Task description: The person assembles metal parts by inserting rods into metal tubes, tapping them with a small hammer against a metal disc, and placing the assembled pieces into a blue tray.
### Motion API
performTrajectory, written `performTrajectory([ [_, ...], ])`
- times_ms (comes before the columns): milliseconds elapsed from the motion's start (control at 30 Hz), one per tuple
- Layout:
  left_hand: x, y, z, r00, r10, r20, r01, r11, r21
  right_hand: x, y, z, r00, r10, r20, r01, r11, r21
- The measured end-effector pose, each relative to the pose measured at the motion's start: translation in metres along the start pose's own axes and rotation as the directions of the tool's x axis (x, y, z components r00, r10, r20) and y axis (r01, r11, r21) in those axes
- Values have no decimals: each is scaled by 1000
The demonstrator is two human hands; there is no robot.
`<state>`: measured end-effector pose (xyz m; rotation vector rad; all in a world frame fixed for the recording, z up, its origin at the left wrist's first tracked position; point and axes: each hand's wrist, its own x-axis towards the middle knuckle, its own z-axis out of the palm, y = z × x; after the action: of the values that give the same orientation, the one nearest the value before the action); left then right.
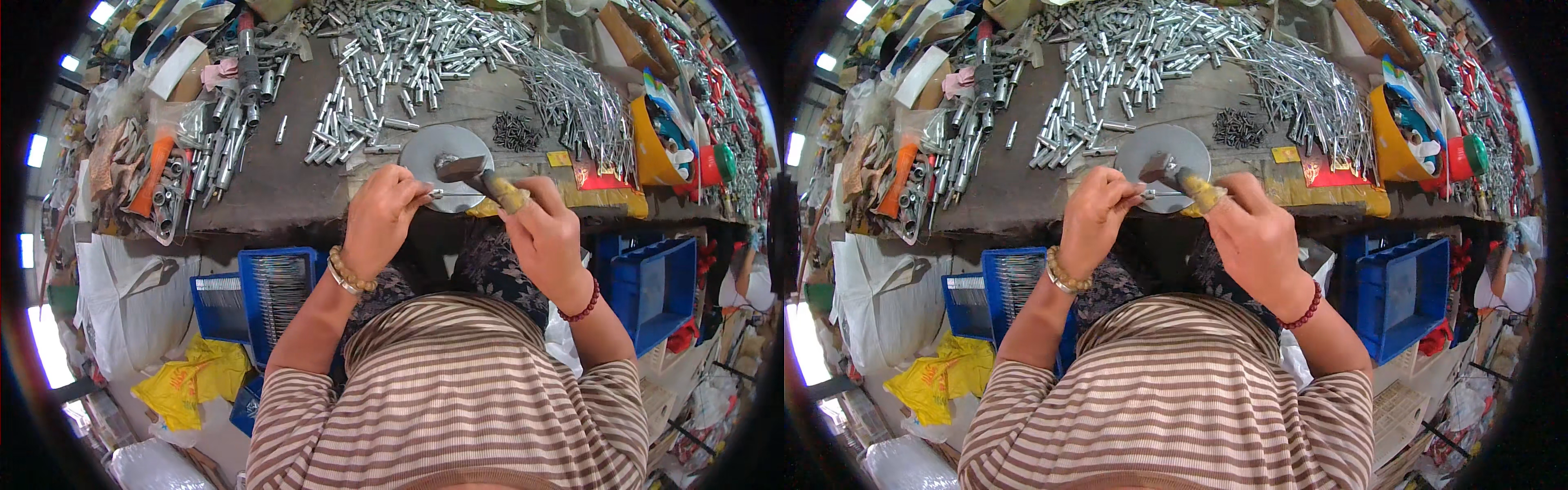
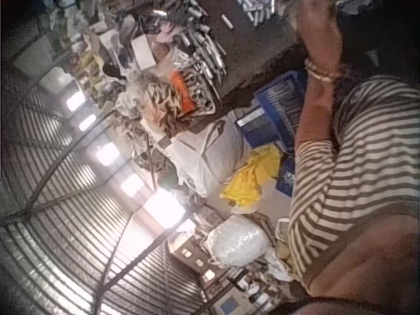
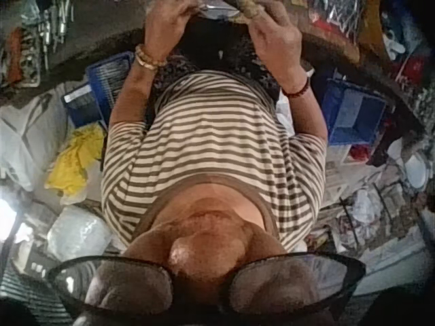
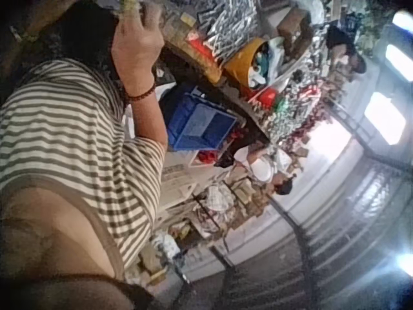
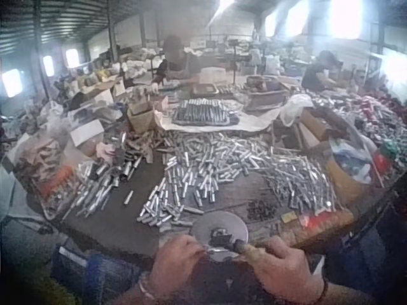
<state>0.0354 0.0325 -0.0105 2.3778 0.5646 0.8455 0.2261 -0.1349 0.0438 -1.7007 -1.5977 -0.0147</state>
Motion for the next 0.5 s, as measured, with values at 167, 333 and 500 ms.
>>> performTrajectory([
  [167, 1, -1, 0, 1000, 10, -7, -10, 1000, -4, 5, -5, -1, 984, -47, 174, 78, 981, -178],
  [333, -1, -1, 2, 1000, -15, -5, 15, 999, -31, 7, -12, -2, 997, -79, -16, 78, 995, -57],
  [500, -1, -1, 2, 1000, -15, -16, 15, 1000, -18, -7, 6, 10, 993, 26, 118, -10, 990, -139],
])
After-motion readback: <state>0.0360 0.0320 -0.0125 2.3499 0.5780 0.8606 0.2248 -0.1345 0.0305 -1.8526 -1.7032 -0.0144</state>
